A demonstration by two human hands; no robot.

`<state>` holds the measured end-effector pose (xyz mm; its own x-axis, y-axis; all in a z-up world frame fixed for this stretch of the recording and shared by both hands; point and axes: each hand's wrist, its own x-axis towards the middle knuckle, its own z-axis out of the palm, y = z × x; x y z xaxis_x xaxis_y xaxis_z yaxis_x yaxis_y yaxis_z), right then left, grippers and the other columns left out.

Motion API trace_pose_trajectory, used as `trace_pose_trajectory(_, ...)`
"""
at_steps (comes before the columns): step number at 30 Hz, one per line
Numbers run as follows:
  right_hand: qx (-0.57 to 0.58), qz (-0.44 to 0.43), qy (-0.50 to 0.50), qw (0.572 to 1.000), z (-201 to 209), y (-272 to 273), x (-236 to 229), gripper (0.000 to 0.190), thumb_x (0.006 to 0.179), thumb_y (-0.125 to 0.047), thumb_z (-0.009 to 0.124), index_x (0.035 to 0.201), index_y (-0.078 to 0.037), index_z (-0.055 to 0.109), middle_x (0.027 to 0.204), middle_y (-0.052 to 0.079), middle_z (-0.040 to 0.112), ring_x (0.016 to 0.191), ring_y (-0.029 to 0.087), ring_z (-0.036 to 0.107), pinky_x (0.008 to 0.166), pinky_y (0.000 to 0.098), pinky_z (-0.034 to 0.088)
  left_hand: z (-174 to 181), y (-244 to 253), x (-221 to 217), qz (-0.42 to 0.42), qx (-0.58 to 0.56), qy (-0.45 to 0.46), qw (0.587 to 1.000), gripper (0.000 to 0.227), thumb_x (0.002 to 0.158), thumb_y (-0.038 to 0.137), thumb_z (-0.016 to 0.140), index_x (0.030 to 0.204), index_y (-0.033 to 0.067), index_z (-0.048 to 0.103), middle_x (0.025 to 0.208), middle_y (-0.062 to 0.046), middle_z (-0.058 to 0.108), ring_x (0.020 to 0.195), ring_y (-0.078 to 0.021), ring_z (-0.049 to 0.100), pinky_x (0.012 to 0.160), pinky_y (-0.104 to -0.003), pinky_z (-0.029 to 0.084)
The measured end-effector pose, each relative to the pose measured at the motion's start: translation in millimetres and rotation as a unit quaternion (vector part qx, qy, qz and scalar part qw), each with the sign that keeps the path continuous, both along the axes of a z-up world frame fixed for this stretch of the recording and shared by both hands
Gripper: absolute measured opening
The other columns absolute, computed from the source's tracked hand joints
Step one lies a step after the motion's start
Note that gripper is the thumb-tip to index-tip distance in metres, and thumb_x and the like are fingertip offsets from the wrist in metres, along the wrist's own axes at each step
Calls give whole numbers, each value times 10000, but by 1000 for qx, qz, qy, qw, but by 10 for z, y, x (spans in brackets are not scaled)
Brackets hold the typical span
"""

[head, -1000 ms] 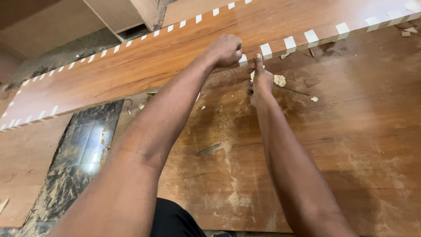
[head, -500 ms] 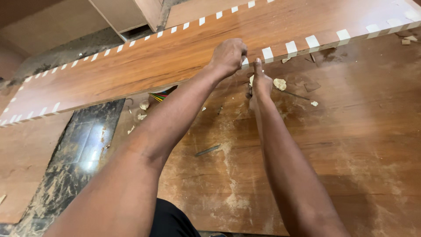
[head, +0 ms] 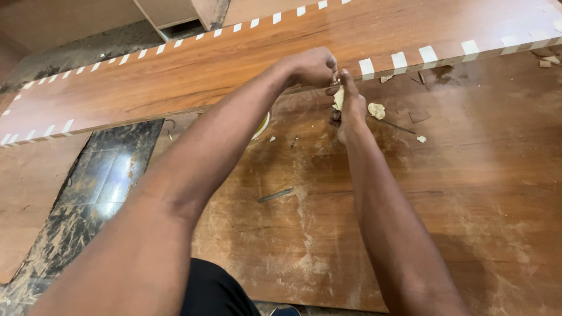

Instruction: The person applies a white putty-like filler to the edges of a wooden board using their fingers. They repeatedly pick up small pieces of the filler and press them into the gaps along the board's edge, smoothing the surface as they work.

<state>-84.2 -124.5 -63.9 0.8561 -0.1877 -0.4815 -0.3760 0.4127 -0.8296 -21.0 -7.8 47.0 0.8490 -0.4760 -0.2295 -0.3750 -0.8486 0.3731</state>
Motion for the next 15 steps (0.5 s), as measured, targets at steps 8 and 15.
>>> trace_pose_trajectory(8,180,51,-134,973,-328,-144,188,388,823,-380,804,1107,-135,704,865,-6,639,667,123,554,578,313,484,-193,72,-403,-69,-84,-130,986,164,774,288,751,807,149,833,787,-69,785,656,-179,712,660,-370,565)
trace_pose_trajectory(15,-101,10,-130,986,-615,-47,157,357,896,-388,809,1115,-127,702,804,31,615,656,119,515,534,291,418,-398,211,-325,34,-107,-243,963,172,861,253,729,774,113,776,740,-9,709,636,-152,643,608,-324,546)
